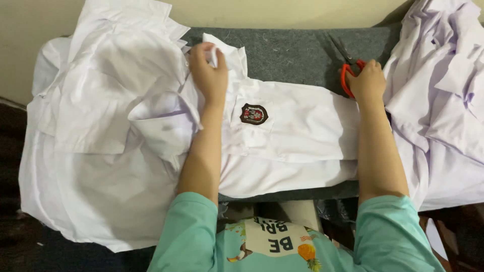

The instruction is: A person is inspecting white school uniforms and using scissors to trim loose threads from the seams and fabric.

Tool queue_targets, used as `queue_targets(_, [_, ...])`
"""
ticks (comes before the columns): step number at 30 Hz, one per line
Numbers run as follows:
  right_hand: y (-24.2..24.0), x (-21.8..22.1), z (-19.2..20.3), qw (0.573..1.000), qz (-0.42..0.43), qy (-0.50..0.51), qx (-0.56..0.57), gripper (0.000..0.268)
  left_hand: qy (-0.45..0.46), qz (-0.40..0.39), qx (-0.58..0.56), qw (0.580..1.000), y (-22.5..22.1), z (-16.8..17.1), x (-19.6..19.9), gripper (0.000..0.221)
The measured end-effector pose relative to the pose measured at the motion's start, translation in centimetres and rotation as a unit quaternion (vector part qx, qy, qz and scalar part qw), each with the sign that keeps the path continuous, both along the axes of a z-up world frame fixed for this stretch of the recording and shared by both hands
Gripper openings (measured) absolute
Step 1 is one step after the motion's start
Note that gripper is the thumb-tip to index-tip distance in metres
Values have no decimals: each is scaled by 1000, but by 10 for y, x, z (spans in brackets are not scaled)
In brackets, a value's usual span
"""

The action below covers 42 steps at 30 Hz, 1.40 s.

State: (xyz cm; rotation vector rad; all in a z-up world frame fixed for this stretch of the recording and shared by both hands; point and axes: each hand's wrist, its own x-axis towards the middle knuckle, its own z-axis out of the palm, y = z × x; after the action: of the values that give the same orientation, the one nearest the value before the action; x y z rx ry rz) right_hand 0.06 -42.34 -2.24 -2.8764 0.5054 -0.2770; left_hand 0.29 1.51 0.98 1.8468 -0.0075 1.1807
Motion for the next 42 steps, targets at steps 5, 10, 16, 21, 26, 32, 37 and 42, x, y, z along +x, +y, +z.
queue_targets(5, [-30, 0, -20, 998, 3, -50, -24, 67, 214, 67, 27, 974, 51, -46, 30, 36])
queue_targets(10, [-8, -7, -10, 999, 13, -35, -18, 62, 439, 11, 140, 887, 48, -70, 32, 38])
queue_targets(16, [72, -40, 49, 997, 17, -70, -14, 74, 247, -157, 93, 952, 11, 19, -23, 25])
queue_targets(21, [158, -59, 97, 818, 447, -241, 269, 67, 150, -333, 149, 919, -27, 77, -69, 15])
queue_targets(26, [178, -52, 59, 844, 418, -84, 325, 36, 231, -295, 221, 901, -14, 45, -82, 34])
queue_targets(32, [182, -60, 21, 852, 331, -30, 405, 24, 380, -131, 251, 881, 10, 8, -94, 63])
queue_targets(37, [205, -76, 35, 876, 221, -27, 429, 25, 451, -130, 262, 843, 15, 4, -93, 77])
queue_targets(42, [165, -22, 4, 799, 234, -158, 532, 15, 360, -122, 260, 888, 25, 1, -92, 51])
